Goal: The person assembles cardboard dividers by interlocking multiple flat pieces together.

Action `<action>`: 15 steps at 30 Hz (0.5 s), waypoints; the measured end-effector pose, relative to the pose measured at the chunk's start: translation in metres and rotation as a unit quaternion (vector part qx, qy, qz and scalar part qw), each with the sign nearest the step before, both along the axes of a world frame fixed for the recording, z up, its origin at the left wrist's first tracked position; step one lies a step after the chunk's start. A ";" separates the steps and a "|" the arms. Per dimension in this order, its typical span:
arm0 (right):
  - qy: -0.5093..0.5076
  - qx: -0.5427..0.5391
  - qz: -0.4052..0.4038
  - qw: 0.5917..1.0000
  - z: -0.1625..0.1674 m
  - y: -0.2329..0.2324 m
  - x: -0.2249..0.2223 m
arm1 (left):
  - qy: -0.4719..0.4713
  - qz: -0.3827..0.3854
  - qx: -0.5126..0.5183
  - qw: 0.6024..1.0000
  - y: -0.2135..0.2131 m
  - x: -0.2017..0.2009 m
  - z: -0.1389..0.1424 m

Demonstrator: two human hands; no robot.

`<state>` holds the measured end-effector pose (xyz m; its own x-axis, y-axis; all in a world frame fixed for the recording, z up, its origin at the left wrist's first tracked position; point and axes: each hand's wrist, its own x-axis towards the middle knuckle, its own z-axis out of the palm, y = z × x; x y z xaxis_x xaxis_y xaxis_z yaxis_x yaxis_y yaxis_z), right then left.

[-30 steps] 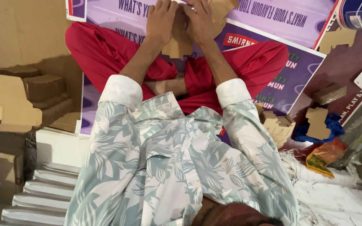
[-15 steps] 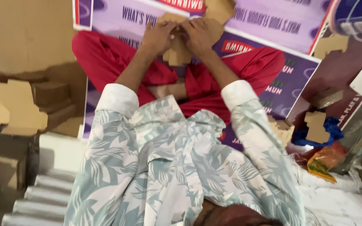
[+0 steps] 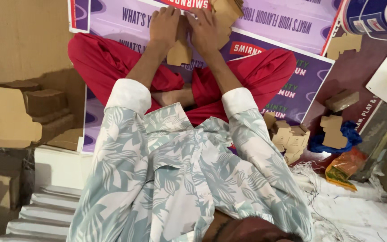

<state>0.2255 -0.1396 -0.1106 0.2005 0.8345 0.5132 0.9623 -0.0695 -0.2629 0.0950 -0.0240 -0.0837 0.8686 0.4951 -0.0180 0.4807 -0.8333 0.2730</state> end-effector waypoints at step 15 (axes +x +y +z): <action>0.025 -0.074 0.098 0.992 -0.026 -0.001 -0.023 | -0.081 -0.033 0.079 0.993 -0.008 -0.032 -0.021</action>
